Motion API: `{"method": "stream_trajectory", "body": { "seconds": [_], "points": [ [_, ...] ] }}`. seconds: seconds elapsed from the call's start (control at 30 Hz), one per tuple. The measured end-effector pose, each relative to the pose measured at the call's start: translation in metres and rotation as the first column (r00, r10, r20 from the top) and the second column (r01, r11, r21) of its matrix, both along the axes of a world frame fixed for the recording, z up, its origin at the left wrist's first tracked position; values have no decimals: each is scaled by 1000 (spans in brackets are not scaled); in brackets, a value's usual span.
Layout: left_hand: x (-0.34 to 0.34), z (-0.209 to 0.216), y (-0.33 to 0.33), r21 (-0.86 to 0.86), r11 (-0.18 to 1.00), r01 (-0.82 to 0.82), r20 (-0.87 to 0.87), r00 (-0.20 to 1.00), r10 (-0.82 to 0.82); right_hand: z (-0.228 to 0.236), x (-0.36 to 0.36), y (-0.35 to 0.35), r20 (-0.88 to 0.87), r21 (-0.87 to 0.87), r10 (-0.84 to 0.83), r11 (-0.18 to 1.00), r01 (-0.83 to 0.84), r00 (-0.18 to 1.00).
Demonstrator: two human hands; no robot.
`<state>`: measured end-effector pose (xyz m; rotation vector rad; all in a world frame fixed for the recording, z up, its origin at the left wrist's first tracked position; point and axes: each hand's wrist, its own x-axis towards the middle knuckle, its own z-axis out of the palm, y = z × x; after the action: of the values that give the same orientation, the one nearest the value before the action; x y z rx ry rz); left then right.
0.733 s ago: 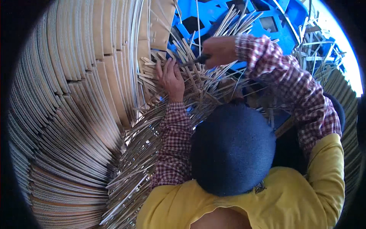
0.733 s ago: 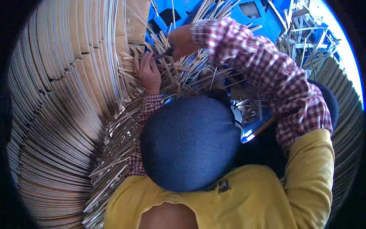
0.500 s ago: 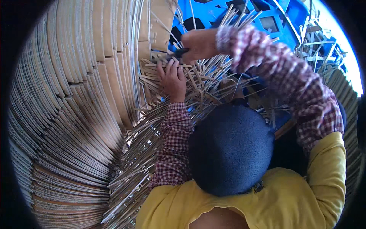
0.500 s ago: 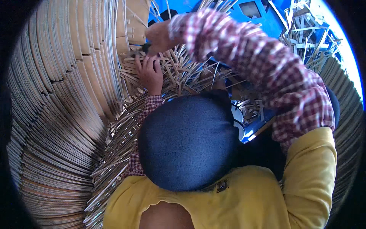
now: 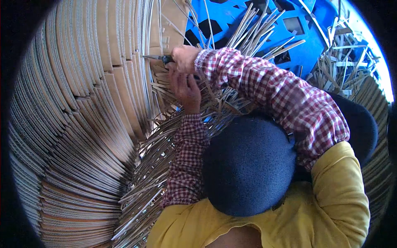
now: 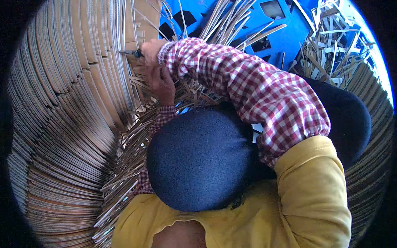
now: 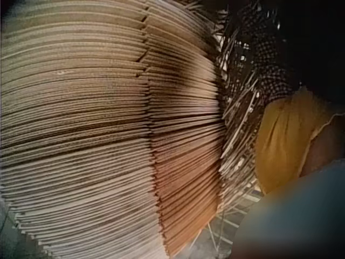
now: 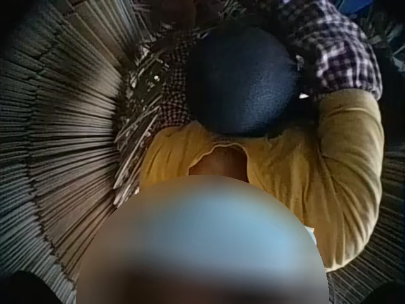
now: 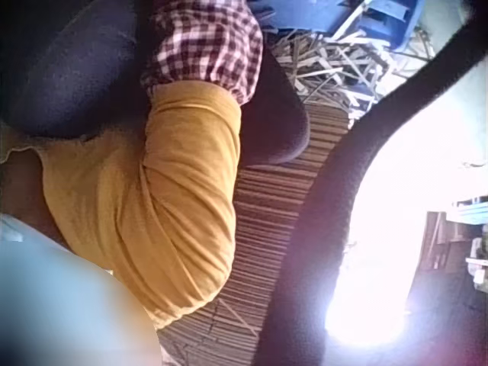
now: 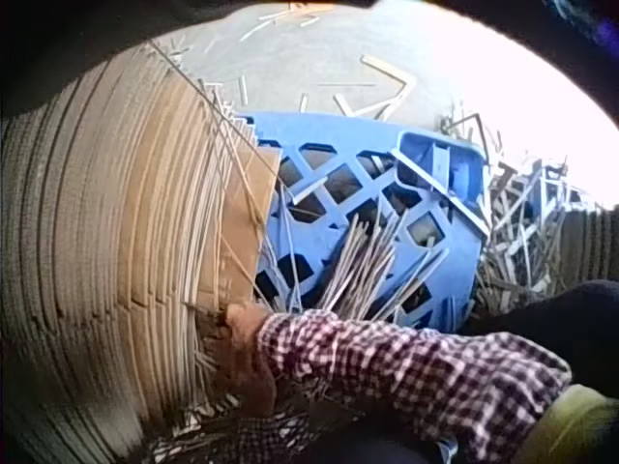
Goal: Trimming excess material from a stack of cardboard sheets using hand snips.
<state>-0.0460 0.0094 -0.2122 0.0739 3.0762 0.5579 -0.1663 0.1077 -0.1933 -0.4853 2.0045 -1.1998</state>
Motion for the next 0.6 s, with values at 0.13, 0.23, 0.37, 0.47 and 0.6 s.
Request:
{"method": "stream_trajectory", "body": {
  "seconds": [0.13, 0.23, 0.37, 0.47, 0.6],
  "points": [
    [-9, 45, 2, 153, 965, -213, -246, 937, 246, -1, 21, 30, 104, 69, 18, 997, -25, 994],
    [-15, 51, 0, 141, 978, -152, -167, 970, 175, -6, 57, 95, 89, 76, 108, 990, -115, 990],
    [-6, 18, 4, 243, 969, -48, 80, 996, 29, 4, 54, 100, 78, 163, 251, 952, -261, 965],
    [18, 10, 15, 216, 976, 29, 146, 987, -62, 12, 54, 125, 174, 247, 450, 841, -482, 876],
    [24, -8, -2, -79, 988, 135, 126, 984, -124, 10, 32, 117, 34, 85, 572, 815, -573, 819]
  ]
}}
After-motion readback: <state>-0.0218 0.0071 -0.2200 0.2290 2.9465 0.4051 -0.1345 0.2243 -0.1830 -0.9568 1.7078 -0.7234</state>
